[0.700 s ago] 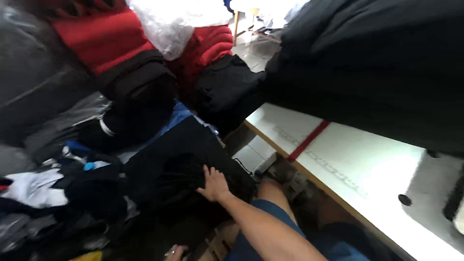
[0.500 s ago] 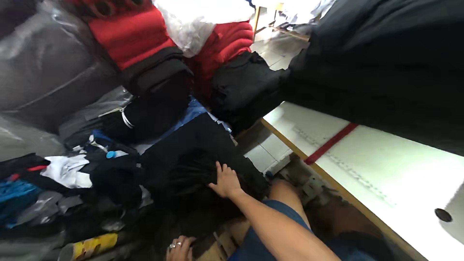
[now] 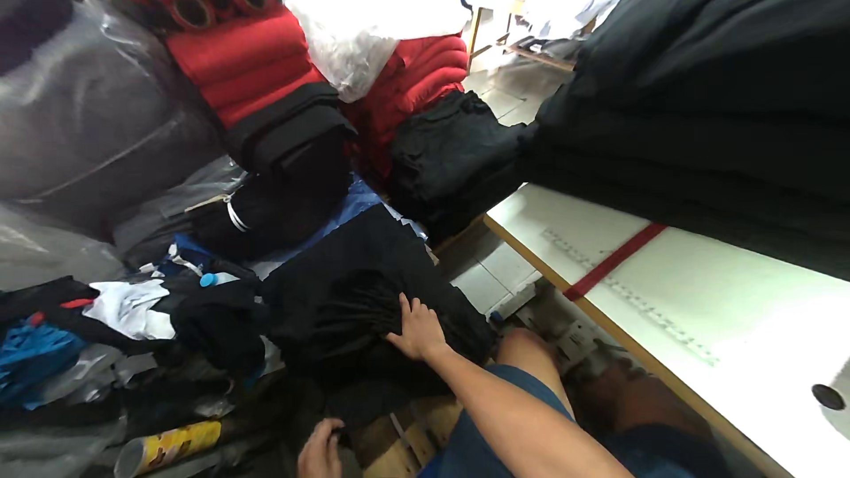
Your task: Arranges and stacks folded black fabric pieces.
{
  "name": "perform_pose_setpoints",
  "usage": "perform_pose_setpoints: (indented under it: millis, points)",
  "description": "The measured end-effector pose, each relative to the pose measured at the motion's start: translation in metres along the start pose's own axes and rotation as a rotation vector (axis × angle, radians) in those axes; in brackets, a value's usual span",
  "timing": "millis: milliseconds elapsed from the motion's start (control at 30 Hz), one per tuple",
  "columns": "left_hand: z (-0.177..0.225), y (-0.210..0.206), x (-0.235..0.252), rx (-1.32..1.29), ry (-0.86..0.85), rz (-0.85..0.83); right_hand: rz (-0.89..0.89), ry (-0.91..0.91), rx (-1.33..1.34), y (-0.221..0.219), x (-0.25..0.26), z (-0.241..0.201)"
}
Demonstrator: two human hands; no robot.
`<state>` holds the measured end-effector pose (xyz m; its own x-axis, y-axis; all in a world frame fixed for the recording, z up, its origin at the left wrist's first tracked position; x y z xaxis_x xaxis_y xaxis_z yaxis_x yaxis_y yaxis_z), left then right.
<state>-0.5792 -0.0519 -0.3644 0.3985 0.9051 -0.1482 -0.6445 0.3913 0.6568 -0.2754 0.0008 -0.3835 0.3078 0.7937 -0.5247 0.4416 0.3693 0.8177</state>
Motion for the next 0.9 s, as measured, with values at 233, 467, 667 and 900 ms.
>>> perform_pose_setpoints:
  millis: [233, 467, 667, 900]
  points:
    - [0.077, 0.033, 0.167, 0.288, -0.283, -0.245, 0.021, 0.053, 0.009, 0.001, -0.002, 0.006]
    - [0.047, -0.016, 0.217, 0.165, -0.158, -0.188, 0.125, 0.033, -0.070, -0.006, -0.006, -0.003]
    - [0.001, -0.002, 0.138, -0.118, -0.158, 0.629, 0.018, 0.009, -0.122, 0.003, 0.013, -0.005]
    - [-0.005, -0.012, 0.140, 0.120, -0.274, 0.349, 0.020, 0.008, -0.123, 0.000, 0.009, -0.002]
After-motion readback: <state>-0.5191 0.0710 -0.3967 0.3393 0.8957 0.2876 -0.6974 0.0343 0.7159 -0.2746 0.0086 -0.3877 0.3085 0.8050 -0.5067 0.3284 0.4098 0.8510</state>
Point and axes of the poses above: each hand's wrist, its own x-axis towards the middle knuckle, its own y-axis out of the back of the hand, z = x × y, the point moved 1 cm from there along x, towards the middle knuckle, and after that the axes turned 13 degrees about -x, right-handed, at the moved point
